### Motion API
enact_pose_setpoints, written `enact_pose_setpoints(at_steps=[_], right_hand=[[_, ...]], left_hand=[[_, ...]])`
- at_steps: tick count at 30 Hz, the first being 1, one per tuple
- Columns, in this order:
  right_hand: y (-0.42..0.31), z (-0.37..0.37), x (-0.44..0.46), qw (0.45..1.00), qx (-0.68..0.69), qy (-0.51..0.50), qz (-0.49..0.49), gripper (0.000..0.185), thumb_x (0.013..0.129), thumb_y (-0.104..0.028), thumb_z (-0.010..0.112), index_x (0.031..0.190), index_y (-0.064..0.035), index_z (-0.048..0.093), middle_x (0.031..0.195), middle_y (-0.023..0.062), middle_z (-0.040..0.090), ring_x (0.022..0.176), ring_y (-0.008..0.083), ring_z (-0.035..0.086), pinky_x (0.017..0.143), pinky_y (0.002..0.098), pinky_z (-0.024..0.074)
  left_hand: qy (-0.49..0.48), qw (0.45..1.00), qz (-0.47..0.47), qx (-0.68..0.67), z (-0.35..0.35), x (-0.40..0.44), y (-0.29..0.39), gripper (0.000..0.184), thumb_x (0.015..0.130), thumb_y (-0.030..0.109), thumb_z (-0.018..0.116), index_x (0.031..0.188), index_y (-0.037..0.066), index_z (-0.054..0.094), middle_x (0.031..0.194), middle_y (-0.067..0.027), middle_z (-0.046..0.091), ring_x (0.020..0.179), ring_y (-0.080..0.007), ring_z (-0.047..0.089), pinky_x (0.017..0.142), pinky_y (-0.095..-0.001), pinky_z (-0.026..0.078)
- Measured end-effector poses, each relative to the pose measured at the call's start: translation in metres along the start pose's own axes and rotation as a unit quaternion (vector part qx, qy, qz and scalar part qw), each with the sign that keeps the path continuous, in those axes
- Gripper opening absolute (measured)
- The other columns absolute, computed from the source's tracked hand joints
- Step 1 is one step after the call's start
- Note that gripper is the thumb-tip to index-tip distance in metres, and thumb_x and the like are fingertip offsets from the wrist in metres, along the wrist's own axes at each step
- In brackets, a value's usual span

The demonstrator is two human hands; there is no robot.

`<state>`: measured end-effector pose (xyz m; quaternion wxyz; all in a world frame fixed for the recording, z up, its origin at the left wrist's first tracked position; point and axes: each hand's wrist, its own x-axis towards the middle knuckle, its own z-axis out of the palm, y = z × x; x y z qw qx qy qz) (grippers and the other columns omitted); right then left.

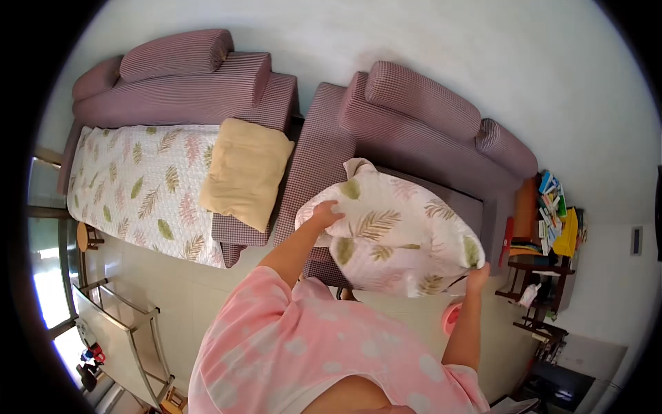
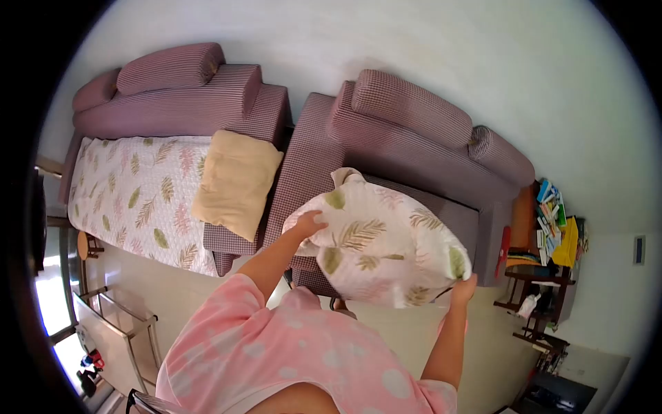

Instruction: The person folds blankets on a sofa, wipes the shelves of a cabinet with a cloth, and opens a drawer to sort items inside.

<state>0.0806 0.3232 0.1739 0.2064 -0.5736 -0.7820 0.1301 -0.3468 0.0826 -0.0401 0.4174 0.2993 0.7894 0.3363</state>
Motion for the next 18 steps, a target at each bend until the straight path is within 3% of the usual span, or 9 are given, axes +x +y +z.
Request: enact_pose_setpoints(at_steps=[2, 7, 9, 11, 13, 15, 18], right_hand=[[0.037, 0.004, 0.013, 0.998, 0.012, 0.052, 0.029, 0.024, 0.075, -0.001, 0.05, 0.099, 0.003, 0.056, 0.092, 0.0203, 0.055, 0.089, 0.0379, 0.053, 0.079, 0.0409, 0.0408], [0.103, 0.053, 0.043, 0.99, -0.011, 0.045, 0.135, 0.032, 0.069, 0.002, 0.053, 0.102, 0.0024, 0.056, 0.095, 0.0197, 0.058, 0.088, 0.031, 0.056, 0.08, 0.0367, 0.0431], [0.178, 0.116, 0.055, 0.978, 0.192, 0.023, 0.082, 0.042, 0.065, 0.0, 0.062, 0.106, 0.0006, 0.054, 0.1, 0.0178, 0.057, 0.088, 0.0303, 0.055, 0.082, 0.036, 0.0437], [0.14, 0.148, 0.065, 0.994, 0.047, -0.031, 0.093, 0.051, 0.062, -0.001, 0.067, 0.11, -0.0016, 0.052, 0.104, 0.0172, 0.055, 0.092, 0.0296, 0.054, 0.085, 0.0358, 0.0429], [0.071, 0.162, 0.072, 0.991, 0.038, -0.081, 0.096, 0.049, 0.065, -0.005, 0.068, 0.111, -0.003, 0.051, 0.108, 0.0173, 0.052, 0.101, 0.0294, 0.051, 0.089, 0.0361, 0.0406], [0.06, 0.23, 0.076, 0.982, 0.137, -0.124, -0.021, 0.046, 0.068, -0.008, 0.066, 0.111, -0.0031, 0.051, 0.111, 0.0175, 0.05, 0.107, 0.0303, 0.047, 0.092, 0.0364, 0.0378], [0.001, 0.301, 0.081, 0.945, 0.168, -0.257, -0.115, 0.045, 0.071, -0.01, 0.064, 0.112, -0.0022, 0.049, 0.113, 0.02, 0.047, 0.109, 0.0344, 0.044, 0.094, 0.0386, 0.036]], left_hand=[[-0.04, 0.998, 0.024, 0.031, 0.025, 0.001, -0.001, 0.064, 0.068, 0.046, 0.069, 0.12, 0.013, 0.053, 0.12, -0.0189, 0.052, 0.109, -0.0331, 0.051, 0.095, -0.0397, 0.039], [-0.126, 0.989, -0.075, -0.005, 0.061, -0.03, 0.001, 0.057, 0.073, 0.038, 0.066, 0.121, 0.011, 0.052, 0.121, -0.0157, 0.053, 0.112, -0.031, 0.05, 0.093, -0.0397, 0.042], [-0.124, 0.984, -0.121, -0.043, 0.066, -0.042, 0.006, 0.054, 0.074, 0.035, 0.066, 0.121, 0.011, 0.052, 0.121, -0.0159, 0.053, 0.112, -0.0306, 0.05, 0.093, -0.0396, 0.041], [-0.096, 0.982, -0.144, -0.081, 0.064, -0.041, 0.0, 0.051, 0.075, 0.032, 0.065, 0.12, 0.011, 0.054, 0.121, -0.016, 0.052, 0.112, -0.0302, 0.05, 0.094, -0.0392, 0.041], [-0.056, 0.982, -0.154, -0.097, 0.071, -0.045, 0.002, 0.049, 0.075, 0.03, 0.065, 0.118, 0.01, 0.055, 0.121, -0.0161, 0.053, 0.112, -0.0299, 0.05, 0.094, -0.0387, 0.041], [-0.003, 0.986, -0.146, -0.083, 0.059, -0.055, 0.026, 0.047, 0.074, 0.028, 0.065, 0.116, 0.01, 0.057, 0.12, -0.0163, 0.054, 0.112, -0.0298, 0.05, 0.094, -0.0384, 0.04], [0.066, 0.976, -0.174, -0.116, 0.071, -0.057, 0.036, 0.045, 0.074, 0.029, 0.066, 0.113, 0.008, 0.058, 0.119, -0.015, 0.055, 0.112, -0.0287, 0.05, 0.095, -0.037, 0.04]])
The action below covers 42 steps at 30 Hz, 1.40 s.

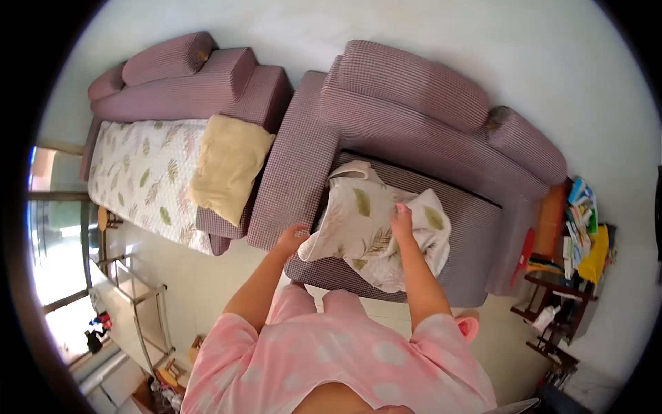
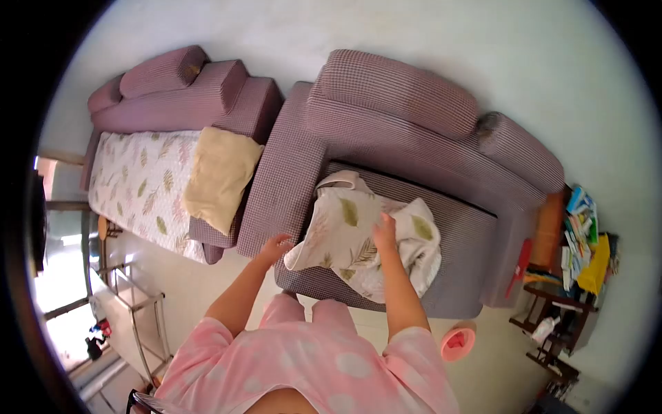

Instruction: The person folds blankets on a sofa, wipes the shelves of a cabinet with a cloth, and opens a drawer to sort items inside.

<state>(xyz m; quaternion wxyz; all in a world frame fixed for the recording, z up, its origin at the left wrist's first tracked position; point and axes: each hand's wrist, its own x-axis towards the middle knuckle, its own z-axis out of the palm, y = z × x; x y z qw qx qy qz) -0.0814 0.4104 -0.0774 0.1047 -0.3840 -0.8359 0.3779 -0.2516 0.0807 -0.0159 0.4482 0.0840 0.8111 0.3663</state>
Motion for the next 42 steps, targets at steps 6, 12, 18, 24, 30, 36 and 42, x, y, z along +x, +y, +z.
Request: enact_pose_setpoints(at_steps=[6, 12, 18, 24, 30, 36, 42], right_hand=[[-0.046, 0.106, 0.095, 0.989, -0.074, -0.106, -0.065, 0.058, 0.072, -0.018, 0.066, 0.122, -0.0043, 0.042, 0.125, 0.0187, 0.043, 0.117, 0.0337, 0.039, 0.097, 0.0409, 0.0346], [-0.047, 0.155, 0.155, 0.969, -0.201, -0.125, -0.069, 0.07, 0.074, -0.026, 0.066, 0.133, -0.0109, 0.032, 0.133, 0.0123, 0.04, 0.121, 0.0315, 0.037, 0.099, 0.0419, 0.0332], [0.008, 0.182, 0.124, 0.948, -0.172, -0.258, 0.076, 0.042, 0.082, -0.028, 0.055, 0.119, -0.0083, 0.052, 0.111, 0.014, 0.059, 0.102, 0.0342, 0.054, 0.087, 0.0399, 0.0421], [0.035, 0.165, 0.074, 0.959, 0.082, -0.218, 0.162, 0.034, 0.085, -0.025, 0.051, 0.102, 0.0028, 0.059, 0.095, 0.0174, 0.062, 0.086, 0.0294, 0.058, 0.074, 0.0363, 0.0436], [-0.022, 0.089, 0.053, 0.879, 0.391, -0.149, 0.227, 0.024, 0.086, -0.023, 0.051, 0.09, -0.0005, 0.059, 0.082, 0.0065, 0.059, 0.072, 0.0168, 0.054, 0.064, 0.0329, 0.042], [-0.156, -0.038, 0.007, 0.818, 0.526, -0.071, 0.224, 0.018, 0.09, -0.017, 0.049, 0.096, -0.0018, 0.056, 0.088, 0.0055, 0.058, 0.079, 0.0157, 0.055, 0.069, 0.0304, 0.0443], [-0.284, -0.093, -0.096, 0.789, 0.596, -0.041, 0.145, 0.022, 0.091, -0.016, 0.046, 0.107, -0.0014, 0.052, 0.097, 0.0059, 0.057, 0.087, 0.0184, 0.056, 0.076, 0.0339, 0.0468]], left_hand=[[0.048, 0.998, -0.027, -0.037, 0.035, -0.014, -0.017, 0.036, 0.079, 0.024, 0.064, 0.111, 0.007, 0.058, 0.114, -0.0123, 0.056, 0.107, -0.0264, 0.052, 0.093, -0.0351, 0.04], [0.074, 0.995, -0.052, -0.039, 0.032, -0.027, -0.022, 0.035, 0.081, 0.02, 0.061, 0.112, 0.005, 0.057, 0.111, -0.0098, 0.057, 0.107, -0.0226, 0.051, 0.094, -0.0358, 0.038], [0.083, 0.991, -0.09, -0.055, 0.027, -0.04, -0.046, 0.035, 0.082, 0.023, 0.061, 0.113, 0.007, 0.056, 0.114, -0.0117, 0.056, 0.108, -0.0239, 0.051, 0.092, -0.0353, 0.041], [0.077, 0.989, -0.078, -0.1, 0.023, -0.052, -0.057, 0.035, 0.083, 0.019, 0.059, 0.115, 0.005, 0.055, 0.11, -0.0116, 0.059, 0.103, -0.0216, 0.055, 0.089, -0.0331, 0.044], [0.033, 0.99, -0.029, -0.135, 0.002, -0.073, -0.007, 0.036, 0.086, 0.016, 0.058, 0.118, 0.003, 0.051, 0.109, -0.0069, 0.059, 0.101, -0.0161, 0.054, 0.088, -0.0303, 0.044], [-0.038, 0.985, 0.12, -0.122, -0.011, -0.09, 0.027, 0.043, 0.084, 0.015, 0.059, 0.123, 0.005, 0.045, 0.11, -0.01, 0.056, 0.099, -0.0187, 0.054, 0.087, -0.0317, 0.044], [-0.005, 0.942, 0.331, -0.057, -0.021, -0.151, 0.07, 0.07, 0.073, 0.024, 0.071, 0.131, 0.007, 0.036, 0.119, -0.0176, 0.05, 0.11, -0.0282, 0.049, 0.092, -0.0378, 0.041]])
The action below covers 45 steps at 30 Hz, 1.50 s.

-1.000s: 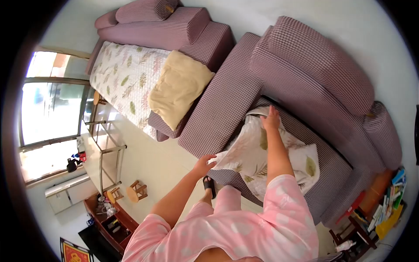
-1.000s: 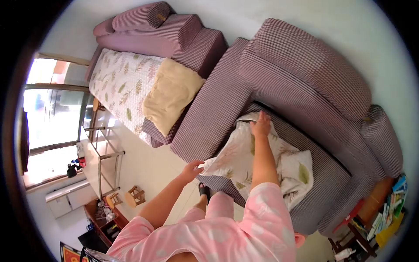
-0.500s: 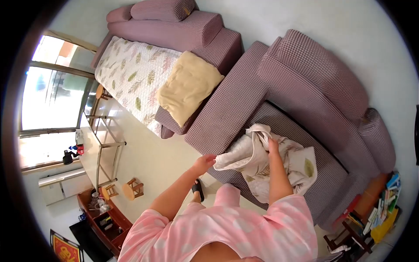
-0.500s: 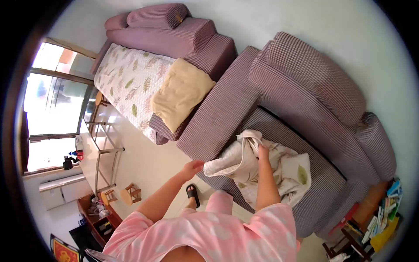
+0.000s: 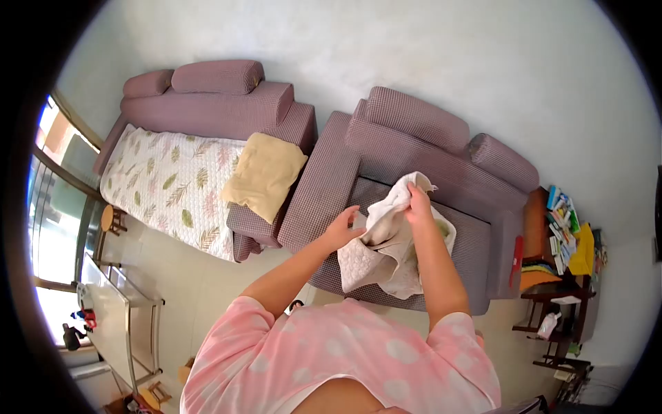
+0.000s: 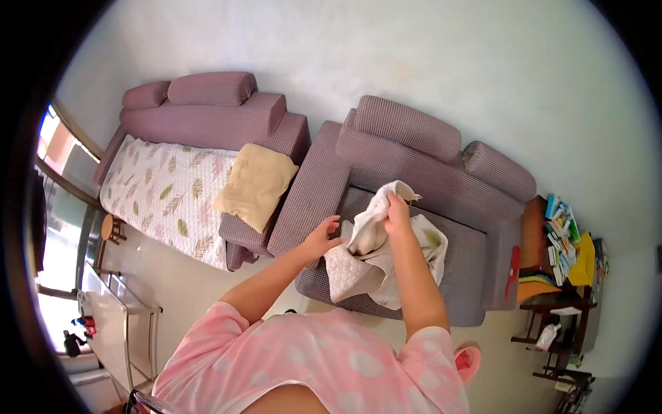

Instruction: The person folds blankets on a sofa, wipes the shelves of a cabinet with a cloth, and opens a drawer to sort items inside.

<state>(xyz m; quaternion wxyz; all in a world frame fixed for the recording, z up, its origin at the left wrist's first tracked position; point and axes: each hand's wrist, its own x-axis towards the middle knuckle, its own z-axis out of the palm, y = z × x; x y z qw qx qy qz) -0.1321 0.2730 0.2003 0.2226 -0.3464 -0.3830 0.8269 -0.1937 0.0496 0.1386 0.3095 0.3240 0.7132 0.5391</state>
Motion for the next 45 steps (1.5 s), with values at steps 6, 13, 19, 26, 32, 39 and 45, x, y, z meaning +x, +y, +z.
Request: enact_pose_setpoints(at_steps=[6, 13, 19, 26, 32, 39, 45], right_hand=[[-0.023, 0.102, -0.108, 0.996, -0.026, -0.064, -0.051, 0.024, 0.093, -0.021, 0.044, 0.113, -0.0088, 0.049, 0.101, 0.004, 0.055, 0.092, 0.0182, 0.055, 0.08, 0.0378, 0.0461], [-0.075, 0.197, -0.201, 0.968, -0.005, -0.197, -0.152, 0.021, 0.093, -0.019, 0.044, 0.107, -0.0043, 0.049, 0.102, 0.0067, 0.055, 0.093, 0.0193, 0.056, 0.081, 0.0387, 0.0465], [-0.121, 0.213, -0.205, 0.962, -0.015, -0.112, -0.247, 0.022, 0.093, -0.017, 0.042, 0.11, -0.0031, 0.047, 0.101, 0.01, 0.055, 0.09, 0.0228, 0.057, 0.079, 0.0391, 0.0486], [-0.109, 0.148, -0.14, 0.964, -0.026, -0.012, -0.263, 0.019, 0.092, -0.017, 0.043, 0.107, -0.0046, 0.047, 0.098, 0.0098, 0.057, 0.088, 0.0215, 0.058, 0.076, 0.0359, 0.0488], [-0.098, 0.149, -0.132, 0.938, -0.073, 0.025, -0.338, 0.012, 0.09, -0.016, 0.048, 0.094, -0.005, 0.052, 0.089, 0.0075, 0.058, 0.078, 0.0191, 0.058, 0.073, 0.0345, 0.0481], [-0.076, 0.17, -0.164, 0.549, -0.494, 0.216, -0.639, 0.016, 0.082, -0.017, 0.059, 0.077, -0.0027, 0.061, 0.111, 0.015, 0.049, 0.106, 0.0279, 0.046, 0.093, 0.044, 0.0352], [-0.053, 0.157, -0.141, 0.59, -0.644, 0.071, -0.481, 0.028, 0.086, -0.027, 0.048, 0.098, -0.0033, 0.058, 0.109, 0.0164, 0.054, 0.107, 0.0329, 0.049, 0.092, 0.046, 0.0335]], left_hand=[[0.11, 0.973, 0.157, 0.125, -0.02, -0.037, 0.041, 0.087, 0.066, 0.026, 0.076, 0.134, 0.004, 0.028, 0.125, -0.0221, 0.043, 0.116, -0.0357, 0.042, 0.1, -0.0412, 0.032], [0.118, 0.96, 0.088, 0.237, -0.089, -0.075, 0.052, 0.064, 0.068, 0.022, 0.071, 0.125, 0.01, 0.044, 0.117, -0.015, 0.052, 0.113, -0.0308, 0.046, 0.1, -0.0446, 0.029], [0.098, 0.979, -0.038, 0.173, -0.15, -0.121, 0.047, 0.02, 0.079, 0.018, 0.053, 0.093, 0.004, 0.058, 0.094, -0.0171, 0.061, 0.094, -0.0346, 0.056, 0.083, -0.0428, 0.043], [0.288, 0.926, 0.055, 0.24, -0.279, -0.166, 0.025, 0.018, 0.08, 0.015, 0.057, 0.097, 0.008, 0.059, 0.089, -0.0163, 0.063, 0.086, -0.0307, 0.06, 0.074, -0.0371, 0.046], [0.237, 0.91, 0.096, 0.328, -0.334, -0.227, 0.071, 0.018, 0.07, 0.014, 0.068, 0.086, 0.007, 0.063, 0.082, -0.0105, 0.06, 0.077, -0.0264, 0.058, 0.069, -0.0353, 0.047], [0.455, 0.837, 0.102, 0.286, -0.386, -0.241, 0.011, 0.017, 0.078, 0.002, 0.052, 0.092, 0.005, 0.06, 0.085, -0.0153, 0.059, 0.081, -0.0329, 0.057, 0.073, -0.0381, 0.045], [0.502, 0.844, 0.038, 0.182, -0.408, -0.231, -0.018, 0.02, 0.085, 0.012, 0.043, 0.098, 0.003, 0.056, 0.083, -0.0191, 0.059, 0.079, -0.0327, 0.056, 0.071, -0.0369, 0.043]])
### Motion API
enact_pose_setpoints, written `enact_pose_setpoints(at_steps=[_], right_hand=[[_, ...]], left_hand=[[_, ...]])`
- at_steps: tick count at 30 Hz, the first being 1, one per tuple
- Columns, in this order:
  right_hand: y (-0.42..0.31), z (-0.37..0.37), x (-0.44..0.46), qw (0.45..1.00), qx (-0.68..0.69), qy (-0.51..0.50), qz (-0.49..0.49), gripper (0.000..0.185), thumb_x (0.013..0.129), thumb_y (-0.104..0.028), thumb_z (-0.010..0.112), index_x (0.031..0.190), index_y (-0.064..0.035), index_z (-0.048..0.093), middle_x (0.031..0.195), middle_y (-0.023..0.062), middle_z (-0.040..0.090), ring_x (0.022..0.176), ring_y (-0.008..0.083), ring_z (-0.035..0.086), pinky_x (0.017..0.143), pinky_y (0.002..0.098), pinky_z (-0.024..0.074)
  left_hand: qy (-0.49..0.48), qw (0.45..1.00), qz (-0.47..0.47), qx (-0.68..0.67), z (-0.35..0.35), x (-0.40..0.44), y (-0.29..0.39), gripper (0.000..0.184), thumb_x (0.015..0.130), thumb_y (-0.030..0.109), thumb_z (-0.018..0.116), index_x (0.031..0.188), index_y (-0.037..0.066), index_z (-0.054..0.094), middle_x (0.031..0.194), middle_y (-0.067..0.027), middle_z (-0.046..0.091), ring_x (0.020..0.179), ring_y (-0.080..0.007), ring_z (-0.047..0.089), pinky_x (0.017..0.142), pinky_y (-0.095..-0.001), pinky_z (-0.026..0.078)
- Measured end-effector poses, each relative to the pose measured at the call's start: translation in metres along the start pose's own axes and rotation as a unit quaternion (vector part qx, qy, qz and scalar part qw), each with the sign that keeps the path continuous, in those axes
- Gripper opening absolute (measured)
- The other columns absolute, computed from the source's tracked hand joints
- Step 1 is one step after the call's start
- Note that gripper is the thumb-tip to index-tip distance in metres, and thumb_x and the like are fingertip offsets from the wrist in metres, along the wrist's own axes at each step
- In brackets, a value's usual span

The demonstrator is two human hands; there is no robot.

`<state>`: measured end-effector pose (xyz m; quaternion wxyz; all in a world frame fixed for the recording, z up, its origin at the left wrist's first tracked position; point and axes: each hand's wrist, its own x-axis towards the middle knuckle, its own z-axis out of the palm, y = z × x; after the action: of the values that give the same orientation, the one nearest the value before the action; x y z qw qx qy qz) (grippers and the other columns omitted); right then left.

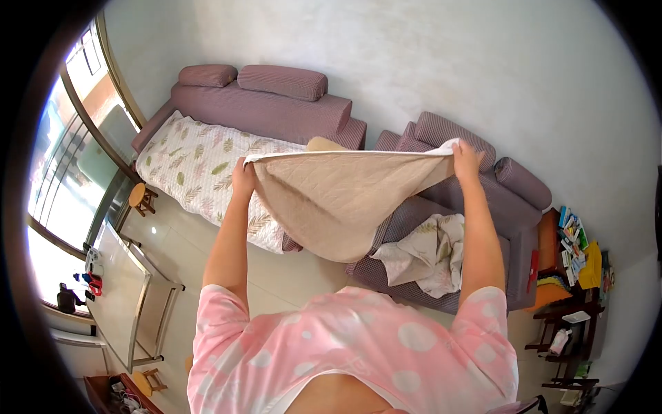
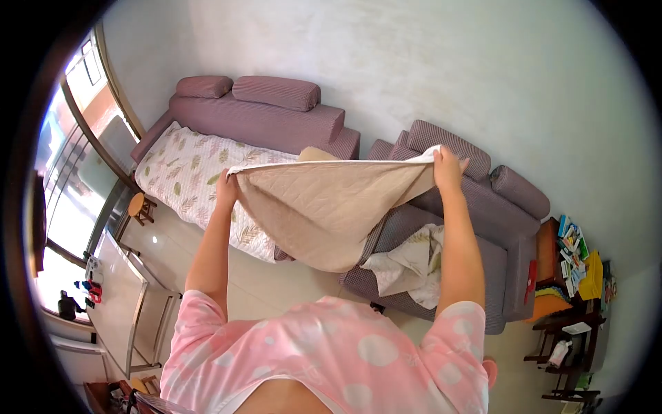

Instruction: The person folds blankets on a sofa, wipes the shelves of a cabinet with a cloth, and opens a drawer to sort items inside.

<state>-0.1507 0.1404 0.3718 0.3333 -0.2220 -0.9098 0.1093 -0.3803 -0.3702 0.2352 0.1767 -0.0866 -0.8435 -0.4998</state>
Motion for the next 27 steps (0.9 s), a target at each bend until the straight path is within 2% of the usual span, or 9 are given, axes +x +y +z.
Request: enact_pose_setpoints(at_steps=[2, 5, 8, 9, 12, 13, 16, 21, 27], right_hand=[[0.008, 0.008, -0.008, 0.986, 0.114, -0.098, 0.068, 0.028, 0.086, -0.023, 0.045, 0.099, -0.0004, 0.056, 0.096, 0.0202, 0.058, 0.095, 0.0356, 0.055, 0.083, 0.0435, 0.0394], [0.024, 0.02, -0.022, 0.985, 0.116, -0.11, 0.06, 0.028, 0.083, -0.02, 0.043, 0.093, 0.0037, 0.055, 0.085, 0.0243, 0.057, 0.084, 0.04, 0.055, 0.073, 0.043, 0.0411], [0.031, 0.016, -0.029, 0.955, 0.196, -0.205, 0.09, 0.028, 0.08, -0.02, 0.044, 0.085, 0.0052, 0.057, 0.088, 0.0253, 0.057, 0.084, 0.0401, 0.054, 0.073, 0.0432, 0.0408], [0.04, 0.018, -0.023, 0.953, 0.125, -0.273, 0.03, 0.029, 0.078, -0.021, 0.047, 0.078, 0.0059, 0.058, 0.084, 0.0202, 0.061, 0.077, 0.0324, 0.056, 0.071, 0.0395, 0.0413], [0.02, -0.012, -0.018, 0.898, 0.195, -0.356, 0.168, 0.029, 0.077, -0.021, 0.048, 0.077, 0.0062, 0.058, 0.078, 0.0113, 0.06, 0.071, 0.021, 0.053, 0.068, 0.0359, 0.0409], [0.015, -0.022, -0.016, 0.886, 0.23, -0.355, 0.188, 0.028, 0.077, -0.021, 0.049, 0.074, 0.0059, 0.057, 0.076, 0.0064, 0.057, 0.07, 0.0149, 0.049, 0.066, 0.0341, 0.0403], [0.018, -0.03, -0.003, 0.88, 0.233, -0.351, 0.219, 0.024, 0.078, -0.018, 0.049, 0.072, 0.0028, 0.058, 0.071, 0.0054, 0.056, 0.069, 0.0149, 0.05, 0.064, 0.0336, 0.0412], [0.041, -0.007, -0.005, 0.905, 0.205, -0.278, 0.251, 0.027, 0.077, -0.019, 0.05, 0.077, 0.0061, 0.059, 0.074, 0.0095, 0.057, 0.066, 0.0181, 0.052, 0.062, 0.0357, 0.0416], [0.079, 0.037, -0.011, 0.882, 0.187, -0.265, 0.342, 0.03, 0.076, -0.02, 0.05, 0.081, 0.0085, 0.06, 0.078, 0.0135, 0.059, 0.07, 0.0211, 0.054, 0.063, 0.0376, 0.0411]], left_hand=[[-0.004, 0.998, -0.008, -0.063, -0.007, -0.001, 0.008, 0.023, 0.085, 0.013, 0.043, 0.1, 0.001, 0.056, 0.081, -0.0145, 0.059, 0.077, -0.0272, 0.055, 0.071, -0.0352, 0.042], [-0.019, 0.989, -0.036, -0.145, -0.028, 0.002, 0.041, 0.027, 0.085, 0.013, 0.043, 0.104, -0.001, 0.056, 0.081, -0.0076, 0.057, 0.075, -0.0191, 0.051, 0.069, -0.0321, 0.04], [-0.019, 0.977, -0.044, -0.208, -0.029, 0.021, 0.04, 0.031, 0.084, 0.014, 0.042, 0.108, -0.002, 0.056, 0.083, -0.004, 0.056, 0.076, -0.0138, 0.048, 0.07, -0.0283, 0.039], [-0.017, 0.974, -0.055, -0.221, -0.032, 0.027, 0.046, 0.031, 0.084, 0.014, 0.042, 0.108, -0.002, 0.056, 0.084, -0.0044, 0.056, 0.077, -0.0139, 0.048, 0.07, -0.0277, 0.039], [-0.039, 0.969, -0.052, -0.238, -0.05, 0.034, 0.084, 0.033, 0.084, 0.015, 0.044, 0.109, -0.002, 0.056, 0.09, -0.0057, 0.058, 0.083, -0.0152, 0.049, 0.075, -0.0273, 0.039], [-0.034, 0.97, -0.034, -0.239, -0.049, 0.041, 0.086, 0.033, 0.084, 0.016, 0.044, 0.109, -0.002, 0.056, 0.091, -0.006, 0.058, 0.084, -0.0154, 0.049, 0.075, -0.0274, 0.039], [-0.016, 0.974, 0.006, -0.225, -0.04, 0.06, 0.086, 0.028, 0.084, 0.017, 0.048, 0.104, 0.001, 0.06, 0.085, -0.0059, 0.059, 0.078, -0.0153, 0.051, 0.071, -0.0281, 0.04], [-0.028, 0.999, -0.003, -0.027, -0.023, 0.053, 0.094, 0.023, 0.083, 0.02, 0.052, 0.095, 0.002, 0.062, 0.073, -0.0058, 0.061, 0.07, -0.0158, 0.054, 0.065, -0.0315, 0.042], [-0.09, 0.995, -0.027, 0.03, 0.035, 0.064, 0.064, 0.024, 0.083, 0.023, 0.054, 0.092, 0.002, 0.061, 0.077, -0.0158, 0.062, 0.073, -0.0265, 0.059, 0.067, -0.0356, 0.043]])
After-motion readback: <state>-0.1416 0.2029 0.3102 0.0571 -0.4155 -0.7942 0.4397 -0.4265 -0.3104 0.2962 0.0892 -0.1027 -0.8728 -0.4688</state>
